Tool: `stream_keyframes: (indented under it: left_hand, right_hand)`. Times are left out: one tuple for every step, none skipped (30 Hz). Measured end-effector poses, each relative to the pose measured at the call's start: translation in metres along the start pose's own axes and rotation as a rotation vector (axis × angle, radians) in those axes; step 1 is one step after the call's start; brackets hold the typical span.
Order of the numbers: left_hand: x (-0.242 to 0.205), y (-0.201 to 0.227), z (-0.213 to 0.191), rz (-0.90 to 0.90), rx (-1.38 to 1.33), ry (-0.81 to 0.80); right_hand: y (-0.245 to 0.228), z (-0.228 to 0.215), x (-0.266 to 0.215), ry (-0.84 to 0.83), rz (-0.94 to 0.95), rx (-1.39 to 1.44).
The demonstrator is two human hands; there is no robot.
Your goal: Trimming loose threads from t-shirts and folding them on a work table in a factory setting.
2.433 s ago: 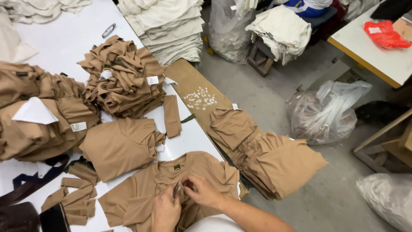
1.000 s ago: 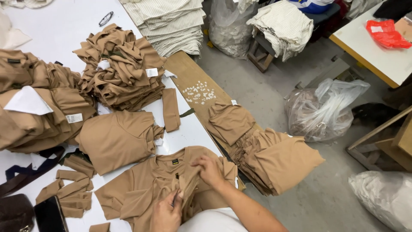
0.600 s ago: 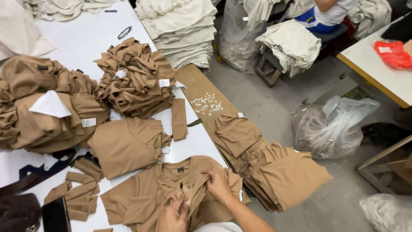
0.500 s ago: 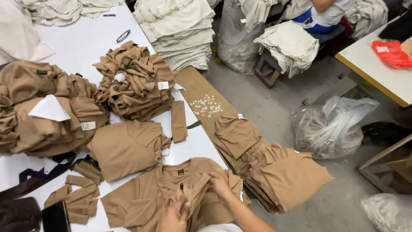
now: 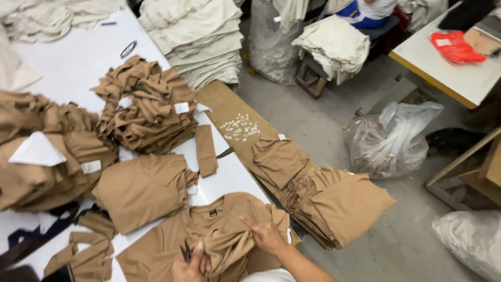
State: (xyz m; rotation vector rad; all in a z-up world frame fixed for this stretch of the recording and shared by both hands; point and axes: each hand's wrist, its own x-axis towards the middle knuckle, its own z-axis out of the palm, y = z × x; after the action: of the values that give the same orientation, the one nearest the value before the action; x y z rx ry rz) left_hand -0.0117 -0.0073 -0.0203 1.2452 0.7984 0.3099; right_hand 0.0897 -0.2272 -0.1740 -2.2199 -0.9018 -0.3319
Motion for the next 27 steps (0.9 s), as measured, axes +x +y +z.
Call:
stream_keyframes:
  left_hand:
    - [0.004, -0.008, -0.004, 0.007, 0.004, -0.015]
    - [0.008, -0.015, -0.008, -0.070, 0.207, -0.046]
    - [0.008, -0.025, -0.017, -0.151, 0.409, -0.061]
    - [0.032, -0.037, -0.026, -0.148, 0.416, -0.060]
    - [0.046, -0.054, -0.036, 0.089, 0.893, -0.291]
    - [0.058, -0.071, -0.047, 0.345, 1.357, -0.529]
    - [0.051, -0.057, -0.038, 0.349, 1.348, -0.527]
    - [0.043, -0.043, -0.030, 0.370, 1.289, -0.630]
    - [0.038, -0.026, -0.024, 0.400, 1.235, -0.736]
    - [0.036, -0.023, -0.019, 0.413, 1.235, -0.739]
    - [0.038, -0.016, -0.014, 0.364, 1.205, -0.704]
    - [0.041, -0.009, -0.010, 0.315, 1.175, -0.670]
    - [0.038, -0.008, -0.007, 0.325, 1.177, -0.668]
    - [0.036, -0.008, -0.004, 0.206, 0.761, -0.387]
    - [0.024, -0.011, -0.008, 0.071, 0.346, -0.104]
    - [0.026, -0.005, -0.015, 0.058, 0.352, -0.099]
    - [0.031, 0.001, -0.019, 0.139, 0.026, -0.059]
    - [0.035, 0.007, -0.024, 0.217, -0.300, -0.015]
    - [0.034, 0.007, -0.018, 0.214, -0.307, -0.014]
    - [0.032, 0.007, -0.013, 0.238, -0.339, 0.013]
    - [0.029, 0.007, -0.013, 0.259, -0.366, 0.046]
    - [0.013, 0.014, -0.001, 0.252, -0.366, 0.054]
    - [-0.001, 0.024, 0.011, 0.226, -0.299, 0.008]
    - [-0.015, 0.034, 0.023, 0.200, -0.232, -0.037]
    - [-0.014, 0.027, 0.025, 0.210, -0.233, -0.027]
    - [-0.012, 0.021, 0.027, 0.243, -0.184, -0.104]
    - [-0.007, 0.018, 0.030, 0.288, -0.140, -0.178]
  right_hand:
    - [-0.008, -0.011, 0.008, 0.015, 0.005, -0.007]
    - [-0.015, -0.023, 0.015, -0.158, 0.022, 0.238]
    - [-0.027, -0.031, 0.018, -0.340, 0.032, 0.494]
    - [-0.041, -0.049, 0.037, -0.334, 0.033, 0.498]
    - [-0.057, -0.073, 0.049, -0.397, 0.053, 0.570]
    - [-0.073, -0.097, 0.062, -0.459, 0.074, 0.641]
    - [-0.085, -0.105, 0.077, -0.463, 0.070, 0.632]
    - [-0.098, -0.115, 0.091, -0.436, -0.099, 0.623]
    - [-0.113, -0.122, 0.104, -0.397, -0.267, 0.612]
    - [-0.113, -0.117, 0.100, -0.389, -0.270, 0.603]
    - [-0.114, -0.110, 0.099, -0.444, -0.156, 0.650]
    - [-0.113, -0.103, 0.100, -0.499, -0.042, 0.695]
    - [-0.106, -0.098, 0.099, -0.492, -0.048, 0.693]
    - [-0.097, -0.092, 0.098, -0.405, -0.009, 0.749]
    - [-0.094, -0.086, 0.088, -0.331, 0.045, 0.816]
    - [-0.089, -0.085, 0.081, -0.339, 0.055, 0.825]
    - [-0.082, -0.084, 0.076, -0.413, 0.139, 0.916]
    - [-0.076, -0.083, 0.070, -0.486, 0.225, 1.006]
    - [-0.075, -0.085, 0.070, -0.491, 0.227, 1.000]
    - [-0.075, -0.088, 0.070, -0.531, 0.263, 0.877]
    - [-0.079, -0.087, 0.068, -0.574, 0.301, 0.761]
    - [-0.089, -0.095, 0.073, -0.583, 0.306, 0.762]
    - [-0.101, -0.100, 0.079, -0.553, 0.184, 0.681]
    - [-0.113, -0.106, 0.085, -0.521, 0.064, 0.599]
    - [-0.120, -0.100, 0.083, -0.525, 0.052, 0.604]
    - [-0.129, -0.093, 0.081, -0.438, 0.064, 0.615]
    - [-0.135, -0.086, 0.085, -0.351, 0.063, 0.621]
